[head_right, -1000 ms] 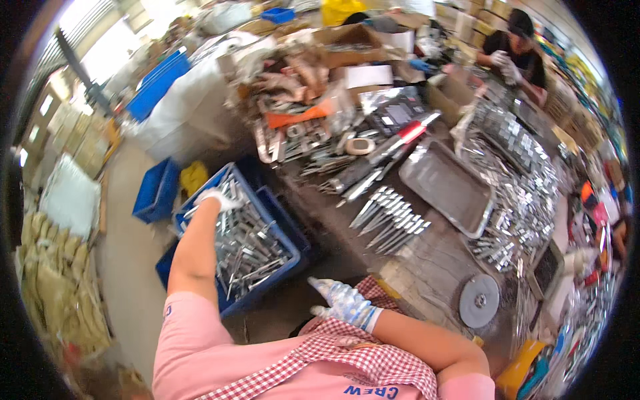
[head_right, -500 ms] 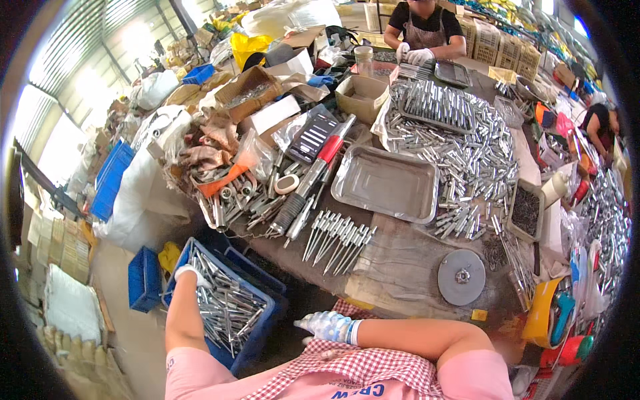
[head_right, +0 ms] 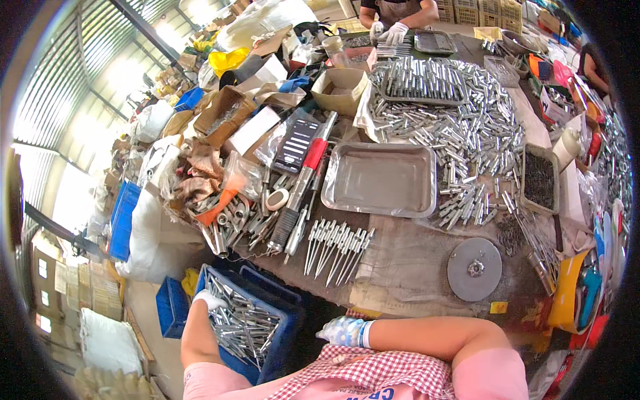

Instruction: The person assembles metal anchor bolts by inserting metal pins into hollow metal sleeves by hand, retrieving parts from a storage bin, and organizing assembled bolts on metal trays.

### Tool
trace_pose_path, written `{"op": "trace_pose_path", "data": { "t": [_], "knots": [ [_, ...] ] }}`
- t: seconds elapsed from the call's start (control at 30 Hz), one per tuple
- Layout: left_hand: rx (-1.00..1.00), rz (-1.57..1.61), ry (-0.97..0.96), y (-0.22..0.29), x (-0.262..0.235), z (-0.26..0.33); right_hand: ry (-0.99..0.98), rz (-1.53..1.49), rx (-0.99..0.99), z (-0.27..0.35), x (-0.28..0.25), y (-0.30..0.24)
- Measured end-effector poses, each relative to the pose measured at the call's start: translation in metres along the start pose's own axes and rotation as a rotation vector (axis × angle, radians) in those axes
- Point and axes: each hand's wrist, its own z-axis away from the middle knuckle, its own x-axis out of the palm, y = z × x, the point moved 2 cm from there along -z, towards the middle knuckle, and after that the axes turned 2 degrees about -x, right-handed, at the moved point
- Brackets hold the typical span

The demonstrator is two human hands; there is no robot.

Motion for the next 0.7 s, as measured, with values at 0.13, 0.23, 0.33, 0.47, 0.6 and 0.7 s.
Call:
{"op": "trace_pose_path", "data": {
  "t": [0.13,0.23,0.33,0.47,0.6,0.7],
  "knots": [
    [-0.063,0.058,-0.090,-0.003,0.003,-0.020,-0.073,0.049,0.036,0.001,-0.006,0.001],
    [-0.115,0.068,-0.146,-0.003,0.006,-0.037,-0.079,0.078,0.041,-0.001,-0.002,0.007],
    [-0.161,0.146,-0.156,-0.052,0.035,-0.073,-0.117,0.070,0.032,-0.009,0.005,0.007],
    [-0.278,-0.015,-0.139,-0.016,0.033,-0.063,-0.201,0.062,0.079,-0.010,0.011,0.019],
    [-0.418,-0.115,0.109,0.034,0.002,0.005,-0.261,0.105,0.150,-0.009,0.000,0.013],
    [-0.416,-0.106,0.186,0.023,0.008,0.025,-0.270,0.127,0.116,-0.013,0.021,0.018]
  ]
}}
